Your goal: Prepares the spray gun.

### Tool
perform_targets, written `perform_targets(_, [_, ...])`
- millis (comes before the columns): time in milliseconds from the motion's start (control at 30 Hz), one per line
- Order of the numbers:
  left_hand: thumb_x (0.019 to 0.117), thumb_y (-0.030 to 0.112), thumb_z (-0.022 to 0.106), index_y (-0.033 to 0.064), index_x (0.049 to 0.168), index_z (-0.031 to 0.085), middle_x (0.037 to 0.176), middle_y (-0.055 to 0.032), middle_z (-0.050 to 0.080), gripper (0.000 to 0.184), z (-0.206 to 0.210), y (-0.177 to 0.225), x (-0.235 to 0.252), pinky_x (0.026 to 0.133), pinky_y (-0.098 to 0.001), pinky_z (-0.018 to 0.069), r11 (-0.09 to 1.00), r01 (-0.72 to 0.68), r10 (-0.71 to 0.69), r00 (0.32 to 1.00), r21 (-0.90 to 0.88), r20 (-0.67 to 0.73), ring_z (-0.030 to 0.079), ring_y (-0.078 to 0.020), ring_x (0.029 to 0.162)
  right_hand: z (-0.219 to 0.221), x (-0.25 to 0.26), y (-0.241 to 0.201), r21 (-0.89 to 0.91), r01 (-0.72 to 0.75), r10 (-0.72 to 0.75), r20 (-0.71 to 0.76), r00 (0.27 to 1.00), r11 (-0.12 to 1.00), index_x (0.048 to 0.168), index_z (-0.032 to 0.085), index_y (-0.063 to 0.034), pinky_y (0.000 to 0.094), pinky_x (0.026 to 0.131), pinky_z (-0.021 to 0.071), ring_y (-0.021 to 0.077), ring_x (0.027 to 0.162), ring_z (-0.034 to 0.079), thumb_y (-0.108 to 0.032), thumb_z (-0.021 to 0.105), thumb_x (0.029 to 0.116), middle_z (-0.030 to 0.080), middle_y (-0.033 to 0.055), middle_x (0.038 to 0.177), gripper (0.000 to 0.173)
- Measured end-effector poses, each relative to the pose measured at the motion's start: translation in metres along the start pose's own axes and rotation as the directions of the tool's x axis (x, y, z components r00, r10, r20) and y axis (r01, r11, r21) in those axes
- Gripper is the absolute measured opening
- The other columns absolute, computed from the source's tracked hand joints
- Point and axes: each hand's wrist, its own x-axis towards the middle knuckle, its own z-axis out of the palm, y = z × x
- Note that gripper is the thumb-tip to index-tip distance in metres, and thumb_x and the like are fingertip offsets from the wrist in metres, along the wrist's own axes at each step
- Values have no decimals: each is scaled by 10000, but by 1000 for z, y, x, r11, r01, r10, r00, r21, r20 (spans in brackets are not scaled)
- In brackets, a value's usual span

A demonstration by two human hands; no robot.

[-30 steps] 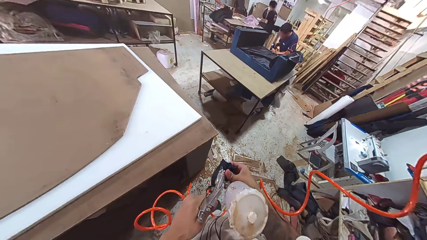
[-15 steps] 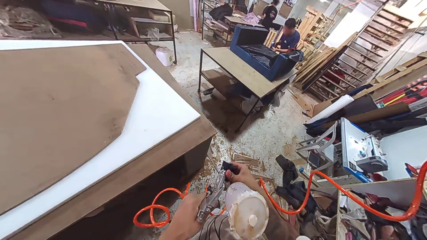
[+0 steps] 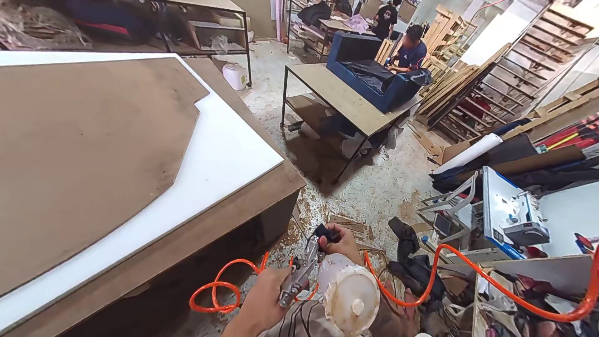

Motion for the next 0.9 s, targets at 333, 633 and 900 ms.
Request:
perform_targets(333, [954, 494, 548, 105, 706, 645, 563, -14, 579, 471, 1, 0, 2, 491, -389, 498, 999, -20, 19, 999, -32, -34, 599, -134, 528, 3, 0, -5, -46, -10, 10, -7, 1000, 999, 1113, 696, 24, 260, 770, 611, 64, 788, 705, -124, 798, 874, 749, 38, 896, 299])
perform_targets(633, [955, 493, 550, 96, 728, 659, 571, -20, 588, 471, -1, 2, 4, 493, -397, 510, 999, -20, 18, 999, -41, -47, 607, -143, 532, 3, 3, -8, -7, -37, 38, 57, 998, 999, 1088, 680, -3, 246, 773, 596, 43, 785, 688, -88, 719, 938, 733, 7, 881, 177])
perform_targets(900, [945, 489, 555, 108, 717, 651, 559, -7, 574, 455, 3, -2, 2, 495, -388, 500, 1000, -19, 19, 999, 2, -51, 595, -136, 526, -5, 7, -8, -63, -73, 78, 82, 994, 995, 1060, 698, -3, 258, 769, 603, 55, 783, 697, -100, 771, 901, 741, 16, 872, 200])
